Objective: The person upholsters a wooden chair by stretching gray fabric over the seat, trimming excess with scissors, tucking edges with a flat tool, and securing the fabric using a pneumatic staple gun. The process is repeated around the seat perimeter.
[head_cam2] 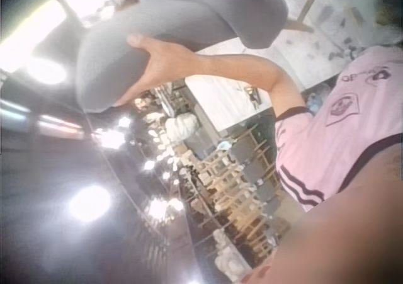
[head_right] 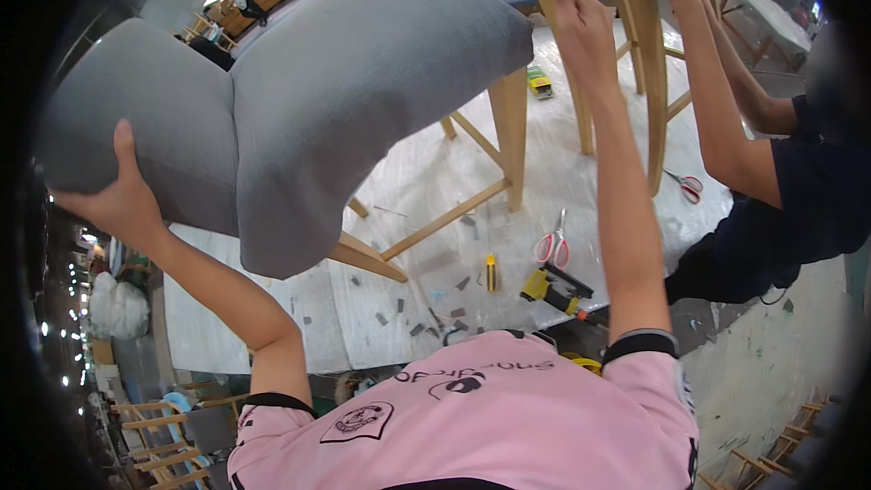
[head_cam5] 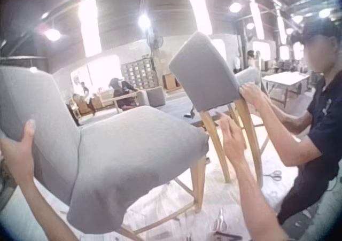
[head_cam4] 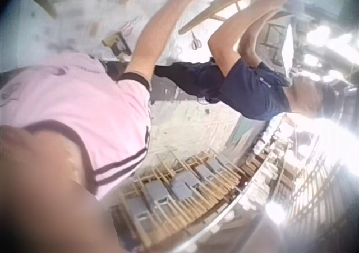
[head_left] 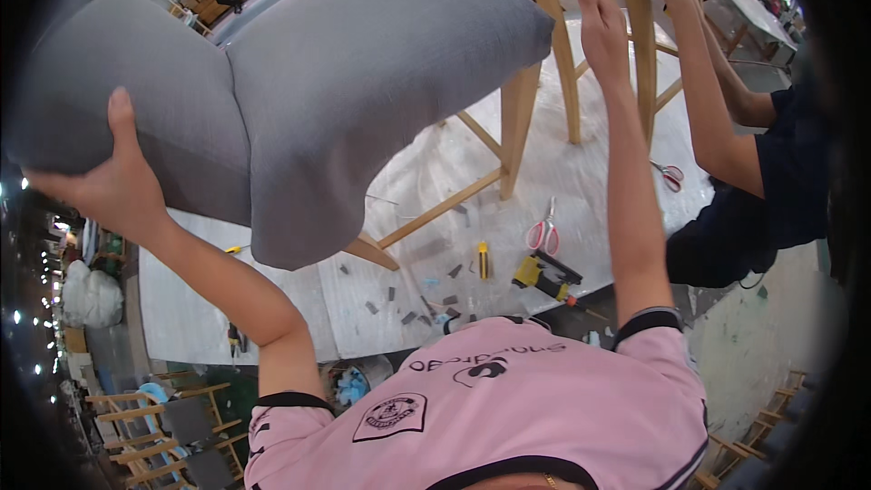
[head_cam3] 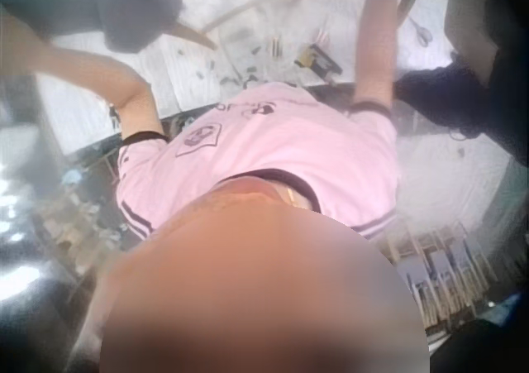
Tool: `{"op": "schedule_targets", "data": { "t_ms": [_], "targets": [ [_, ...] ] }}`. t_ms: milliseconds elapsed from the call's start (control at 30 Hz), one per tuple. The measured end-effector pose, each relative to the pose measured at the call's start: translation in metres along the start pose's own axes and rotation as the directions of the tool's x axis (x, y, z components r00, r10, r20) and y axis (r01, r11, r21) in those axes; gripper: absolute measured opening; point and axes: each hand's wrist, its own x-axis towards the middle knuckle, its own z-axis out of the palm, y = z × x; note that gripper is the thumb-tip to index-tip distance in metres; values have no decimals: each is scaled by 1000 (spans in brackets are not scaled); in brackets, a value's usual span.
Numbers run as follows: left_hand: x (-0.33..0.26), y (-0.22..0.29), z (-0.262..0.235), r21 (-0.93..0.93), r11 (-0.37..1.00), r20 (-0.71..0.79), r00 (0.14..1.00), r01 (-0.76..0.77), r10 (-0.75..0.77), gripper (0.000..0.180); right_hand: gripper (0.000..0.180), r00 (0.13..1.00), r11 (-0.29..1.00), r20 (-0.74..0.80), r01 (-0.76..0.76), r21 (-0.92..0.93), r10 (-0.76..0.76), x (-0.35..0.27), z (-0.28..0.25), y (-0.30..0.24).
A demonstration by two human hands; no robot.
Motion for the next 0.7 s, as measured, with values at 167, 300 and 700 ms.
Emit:
{"op": "schedule_targets", "data": {
  "t_ms": [167,300,700],
  "targets": [
    [-5,-27,-1,-82,993,-30,996,-87,85,84,53,933,914,325,-8,-406,153,31,48,-12],
    [-8,-22,6,-261,964,-53,998,-49,36,78,56,953,865,302,139,-483,16,19,67,-21],
    [-2,-66,-5,169,979,-10,993,-118,121,81,40,877,800,401,432,-418,-264,4,90,-63]
  ]
}}
